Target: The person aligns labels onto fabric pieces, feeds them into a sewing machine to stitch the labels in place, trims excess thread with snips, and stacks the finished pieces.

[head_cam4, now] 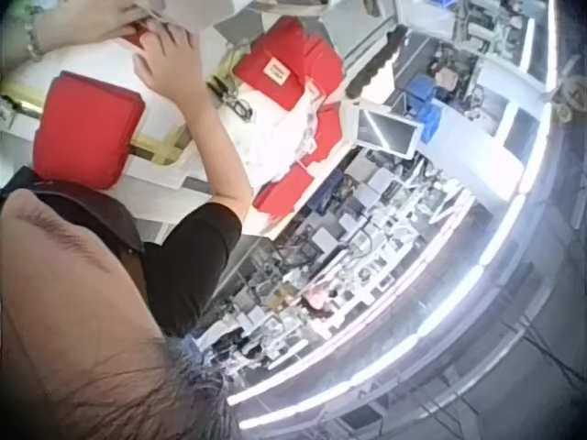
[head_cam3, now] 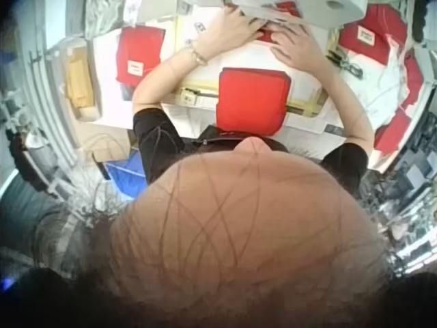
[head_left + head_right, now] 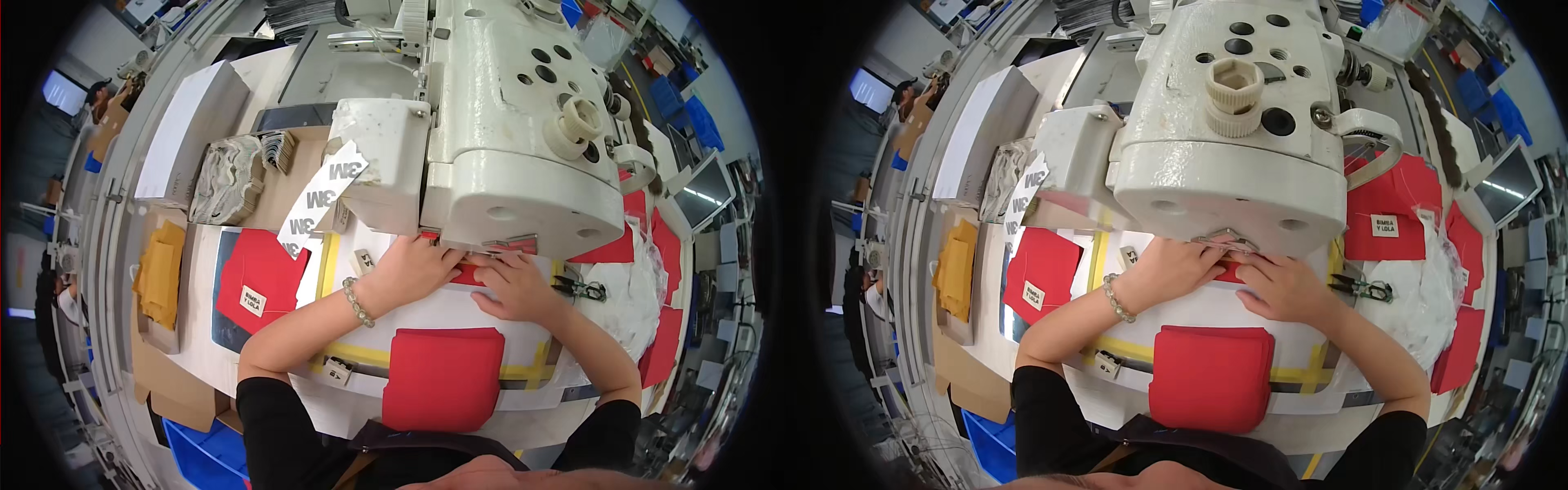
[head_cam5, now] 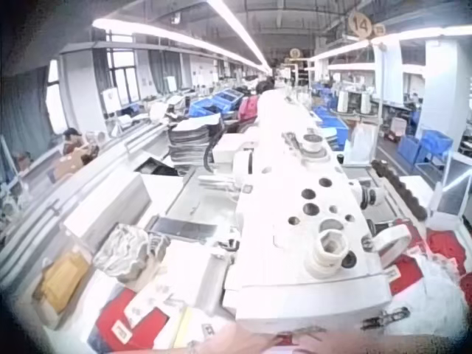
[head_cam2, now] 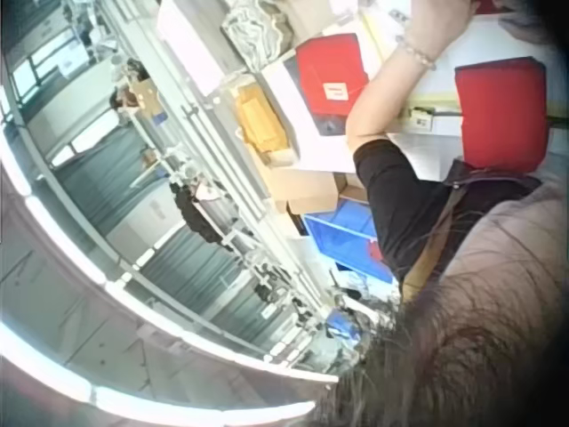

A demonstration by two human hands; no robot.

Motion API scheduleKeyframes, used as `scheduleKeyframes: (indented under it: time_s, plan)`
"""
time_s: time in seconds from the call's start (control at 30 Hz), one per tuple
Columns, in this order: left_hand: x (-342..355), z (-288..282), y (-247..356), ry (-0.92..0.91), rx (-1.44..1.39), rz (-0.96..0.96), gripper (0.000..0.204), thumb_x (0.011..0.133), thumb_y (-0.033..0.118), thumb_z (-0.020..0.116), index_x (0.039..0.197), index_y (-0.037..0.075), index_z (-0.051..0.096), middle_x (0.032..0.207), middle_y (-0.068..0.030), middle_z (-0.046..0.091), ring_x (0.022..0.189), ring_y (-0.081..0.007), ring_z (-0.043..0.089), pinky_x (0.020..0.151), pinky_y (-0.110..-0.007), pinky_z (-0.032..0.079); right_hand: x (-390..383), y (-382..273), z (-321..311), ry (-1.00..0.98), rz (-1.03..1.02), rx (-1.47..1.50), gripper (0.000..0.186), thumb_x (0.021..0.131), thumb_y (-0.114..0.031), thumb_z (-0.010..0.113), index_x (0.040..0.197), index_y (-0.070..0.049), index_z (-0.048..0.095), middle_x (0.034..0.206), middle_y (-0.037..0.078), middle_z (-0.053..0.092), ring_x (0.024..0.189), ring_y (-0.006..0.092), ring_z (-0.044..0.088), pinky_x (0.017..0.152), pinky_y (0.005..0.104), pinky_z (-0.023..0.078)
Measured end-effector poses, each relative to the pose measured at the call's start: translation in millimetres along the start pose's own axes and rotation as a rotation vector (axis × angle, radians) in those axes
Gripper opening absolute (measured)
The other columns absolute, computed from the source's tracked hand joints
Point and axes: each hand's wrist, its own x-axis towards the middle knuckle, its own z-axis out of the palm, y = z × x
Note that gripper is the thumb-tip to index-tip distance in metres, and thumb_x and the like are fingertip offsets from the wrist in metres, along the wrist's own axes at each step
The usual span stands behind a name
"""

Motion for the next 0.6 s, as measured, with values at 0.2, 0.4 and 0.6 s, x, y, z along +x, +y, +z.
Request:
scheduleKeyframes:
  time_s: [0.2, 0.4, 0.6]
  plan:
    - [-7, 5, -21, 0.288, -0.273, 0.117, 0.030, 0.083, 0.022, 0.064, 0.109, 0.009, 0.067, 0.105, -0.0021, 0.064, 0.101, -0.0187, 0.060, 0.084, -0.036, 0.047, 3, 0, 0, 0.000, 0.005, 0.028, 0.030, 0.073, -0.023, 0.075, 0.093, -0.011, 0.057, 0.123, 0.003, 0.061, 0.113, 0.0254, 0.052, 0.092, 0.0429, 0.041]
    - [-10, 1, -27, 0.296, -0.261, 0.154, 0.032, 0.080, 0.013, 0.060, 0.109, 0.010, 0.071, 0.101, -0.0012, 0.066, 0.096, -0.0156, 0.061, 0.082, -0.033, 0.049, 7, -3, -10, 0.008, -0.003, 0.004, 0.029, 0.077, -0.023, 0.072, 0.099, -0.010, 0.059, 0.120, 0.006, 0.063, 0.107, 0.0223, 0.057, 0.087, 0.0359, 0.046]
    - [-12, 4, -26, 0.212, -0.245, 0.140, 0.035, 0.081, 0.013, 0.059, 0.115, 0.013, 0.069, 0.101, 0.0018, 0.067, 0.090, -0.0145, 0.063, 0.079, -0.032, 0.048, 6, -3, -7, -0.004, 0.005, 0.032, 0.029, 0.079, -0.024, 0.071, 0.100, -0.010, 0.059, 0.123, 0.006, 0.062, 0.113, 0.0223, 0.055, 0.093, 0.0365, 0.042]
